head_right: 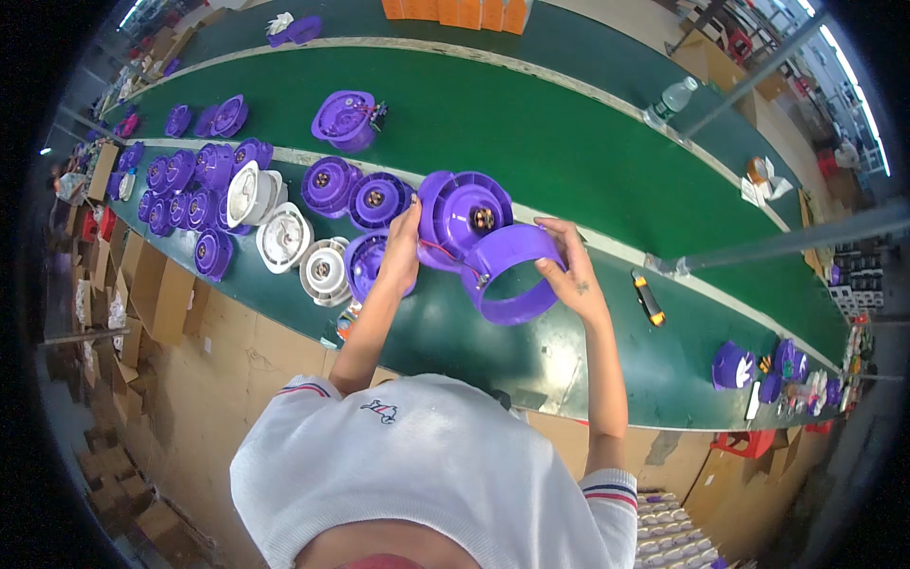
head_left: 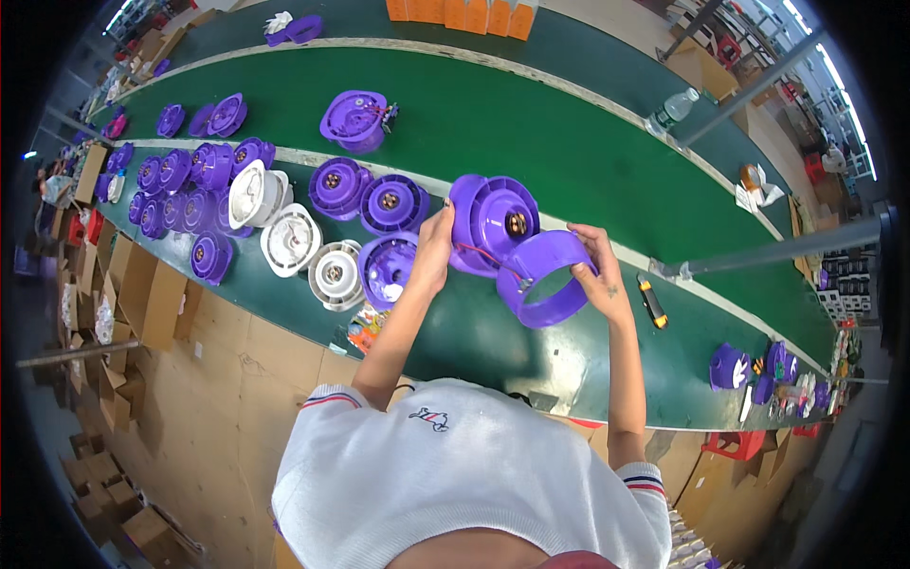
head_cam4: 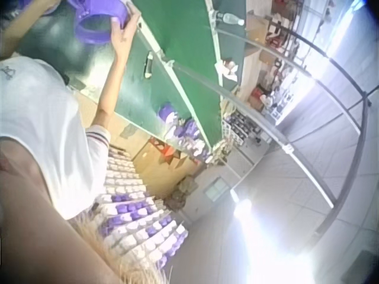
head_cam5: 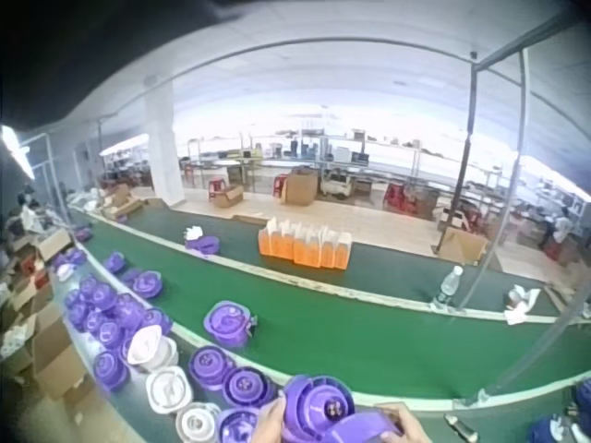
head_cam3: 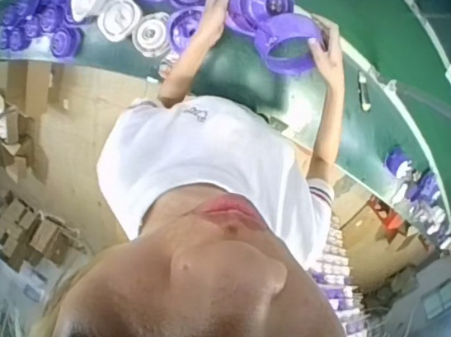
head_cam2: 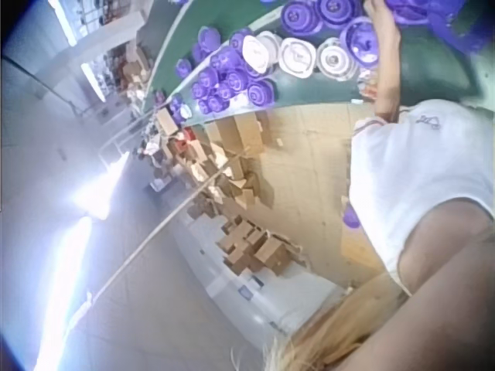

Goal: The person assembles plastic fan housings by fitting outer rings onto inner fan bases by hand, stacks the assembled units onto a cardboard pallet, and places cardboard sheets between stacked layers.

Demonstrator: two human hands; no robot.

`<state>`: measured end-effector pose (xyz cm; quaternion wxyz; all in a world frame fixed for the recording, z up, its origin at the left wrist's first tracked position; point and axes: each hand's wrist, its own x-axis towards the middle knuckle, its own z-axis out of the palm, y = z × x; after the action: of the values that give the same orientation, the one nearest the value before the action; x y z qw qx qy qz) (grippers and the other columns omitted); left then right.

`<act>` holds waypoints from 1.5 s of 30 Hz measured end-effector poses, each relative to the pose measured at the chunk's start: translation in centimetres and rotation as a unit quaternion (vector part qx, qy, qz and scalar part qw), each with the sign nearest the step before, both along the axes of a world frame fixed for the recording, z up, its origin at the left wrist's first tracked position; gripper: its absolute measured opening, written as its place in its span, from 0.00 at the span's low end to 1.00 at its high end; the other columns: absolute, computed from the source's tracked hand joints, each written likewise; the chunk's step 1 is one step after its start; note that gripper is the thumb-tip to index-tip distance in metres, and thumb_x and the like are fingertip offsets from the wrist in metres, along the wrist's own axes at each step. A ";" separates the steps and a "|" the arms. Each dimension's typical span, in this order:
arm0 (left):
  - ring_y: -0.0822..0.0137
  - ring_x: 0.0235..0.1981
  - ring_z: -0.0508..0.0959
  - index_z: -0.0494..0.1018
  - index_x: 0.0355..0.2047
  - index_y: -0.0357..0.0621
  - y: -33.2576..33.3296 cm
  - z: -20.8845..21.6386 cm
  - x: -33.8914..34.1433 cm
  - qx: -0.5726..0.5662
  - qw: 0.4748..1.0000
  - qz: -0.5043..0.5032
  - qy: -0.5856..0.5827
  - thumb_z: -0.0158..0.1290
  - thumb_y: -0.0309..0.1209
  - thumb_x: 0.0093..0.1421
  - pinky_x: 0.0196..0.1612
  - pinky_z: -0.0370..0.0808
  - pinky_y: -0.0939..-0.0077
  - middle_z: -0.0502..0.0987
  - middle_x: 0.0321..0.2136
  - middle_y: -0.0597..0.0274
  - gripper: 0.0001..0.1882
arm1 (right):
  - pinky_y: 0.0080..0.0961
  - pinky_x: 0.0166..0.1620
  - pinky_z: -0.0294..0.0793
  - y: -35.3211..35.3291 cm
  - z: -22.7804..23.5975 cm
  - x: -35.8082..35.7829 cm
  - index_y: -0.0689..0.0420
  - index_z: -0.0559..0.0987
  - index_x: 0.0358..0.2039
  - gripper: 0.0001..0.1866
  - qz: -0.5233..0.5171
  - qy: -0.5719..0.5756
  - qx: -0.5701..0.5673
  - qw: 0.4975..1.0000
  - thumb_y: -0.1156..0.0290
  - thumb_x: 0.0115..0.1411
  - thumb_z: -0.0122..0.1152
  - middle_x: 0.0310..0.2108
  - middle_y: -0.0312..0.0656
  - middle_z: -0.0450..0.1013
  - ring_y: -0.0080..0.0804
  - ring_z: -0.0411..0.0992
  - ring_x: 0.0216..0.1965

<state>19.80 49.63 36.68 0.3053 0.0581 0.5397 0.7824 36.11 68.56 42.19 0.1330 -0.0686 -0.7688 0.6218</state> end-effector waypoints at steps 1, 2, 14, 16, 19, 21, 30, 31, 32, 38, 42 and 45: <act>0.79 0.29 0.66 0.71 0.31 0.36 -0.1 1.6 2.4 0.008 0.999 0.030 -0.030 0.36 0.44 0.64 0.35 0.64 0.83 0.71 0.27 0.68 0.22 | 0.25 0.47 0.64 -0.5 0.6 0.9 0.61 0.65 0.48 0.23 -0.023 0.021 0.023 0.999 0.65 0.54 0.55 0.42 0.43 0.66 0.31 0.66 0.43; 0.79 0.29 0.66 0.71 0.31 0.36 -0.3 1.8 4.0 0.006 0.999 0.023 -0.036 0.36 0.44 0.64 0.35 0.64 0.83 0.71 0.27 0.68 0.22 | 0.24 0.46 0.64 -0.9 1.0 1.6 0.61 0.69 0.46 0.19 -0.052 0.035 0.043 0.997 0.67 0.55 0.53 0.41 0.43 0.67 0.32 0.67 0.42; 0.82 0.19 0.51 0.61 0.16 0.45 -2.2 3.6 16.0 -0.012 0.997 -0.028 0.066 0.37 0.44 0.64 0.20 0.49 0.83 0.54 0.15 0.77 0.22 | 0.21 0.29 0.65 -4.6 3.5 8.9 0.58 0.77 0.33 0.07 -0.230 0.063 0.268 0.933 0.76 0.55 0.53 0.26 0.42 0.68 0.31 0.68 0.27; 0.82 0.19 0.50 0.61 0.16 0.45 -2.4 4.0 16.7 -0.009 0.997 -0.024 0.074 0.37 0.44 0.64 0.20 0.48 0.83 0.53 0.15 0.77 0.22 | 0.22 0.29 0.66 -4.8 3.8 9.6 0.58 0.77 0.32 0.06 -0.254 0.088 0.285 0.920 0.76 0.55 0.52 0.26 0.41 0.68 0.31 0.68 0.27; 0.82 0.18 0.51 0.59 0.15 0.45 -2.6 4.5 17.6 -0.035 0.994 -0.032 0.099 0.37 0.44 0.64 0.20 0.48 0.83 0.53 0.15 0.77 0.23 | 0.22 0.29 0.66 -5.1 3.8 10.3 0.59 0.77 0.32 0.06 -0.262 0.095 0.289 0.916 0.76 0.55 0.52 0.26 0.41 0.68 0.32 0.68 0.26; 0.82 0.18 0.51 0.59 0.15 0.45 -2.6 4.6 18.2 -0.026 0.994 -0.037 0.102 0.37 0.44 0.64 0.20 0.48 0.82 0.53 0.14 0.77 0.23 | 0.22 0.29 0.66 -5.1 3.7 10.5 0.58 0.77 0.32 0.06 -0.261 0.097 0.290 0.916 0.77 0.55 0.52 0.26 0.41 0.68 0.32 0.68 0.26; 0.82 0.20 0.53 0.64 0.17 0.43 -3.2 3.2 18.5 -0.029 0.995 -0.044 0.085 0.38 0.44 0.63 0.21 0.52 0.83 0.57 0.16 0.76 0.22 | 0.25 0.33 0.67 -5.7 3.5 11.0 0.59 0.77 0.33 0.07 -0.251 0.063 0.282 0.924 0.76 0.56 0.51 0.27 0.43 0.68 0.35 0.69 0.29; 0.82 0.20 0.53 0.64 0.17 0.43 -3.2 2.9 18.3 -0.029 0.995 -0.039 0.088 0.38 0.44 0.63 0.21 0.52 0.83 0.57 0.16 0.76 0.22 | 0.25 0.36 0.67 -5.8 3.5 10.8 0.59 0.76 0.35 0.08 -0.220 0.050 0.289 0.930 0.73 0.57 0.50 0.29 0.45 0.68 0.37 0.69 0.32; 0.81 0.22 0.57 0.67 0.21 0.41 -3.3 2.6 18.2 -0.007 0.999 -0.027 0.045 0.38 0.44 0.63 0.24 0.57 0.84 0.61 0.18 0.74 0.21 | 0.25 0.39 0.66 -5.8 3.6 10.4 0.60 0.75 0.36 0.10 -0.189 0.037 0.296 0.936 0.70 0.58 0.48 0.31 0.46 0.68 0.39 0.68 0.35; 0.78 0.33 0.71 0.69 0.39 0.36 -6.2 2.7 16.9 0.081 0.988 -0.015 -0.129 0.39 0.41 0.63 0.38 0.68 0.82 0.73 0.32 0.66 0.20 | 0.22 0.41 0.65 -5.1 2.9 7.4 0.59 0.68 0.48 0.23 -0.142 0.044 0.082 0.986 0.56 0.62 0.37 0.41 0.45 0.68 0.26 0.65 0.34; 0.76 0.35 0.72 0.66 0.46 0.36 -9.4 1.8 15.1 0.098 0.982 0.038 -0.155 0.38 0.41 0.63 0.40 0.69 0.80 0.73 0.35 0.64 0.21 | 0.20 0.38 0.66 -4.6 -0.6 1.6 0.60 0.70 0.44 0.18 -0.128 -0.017 0.095 0.987 0.61 0.62 0.41 0.37 0.41 0.70 0.24 0.66 0.33; 0.74 0.39 0.72 0.66 0.46 0.38 -11.9 1.0 13.3 0.110 0.980 0.101 -0.133 0.39 0.40 0.62 0.44 0.68 0.79 0.72 0.40 0.63 0.20 | 0.21 0.37 0.67 -4.2 -6.4 -4.2 0.58 0.69 0.44 0.17 -0.033 -0.060 0.146 0.987 0.62 0.58 0.50 0.37 0.40 0.69 0.25 0.68 0.34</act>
<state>33.12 37.74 37.63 0.2853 -0.0686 0.4082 0.8644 31.94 64.35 35.77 0.1156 -0.1105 -0.8550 0.4934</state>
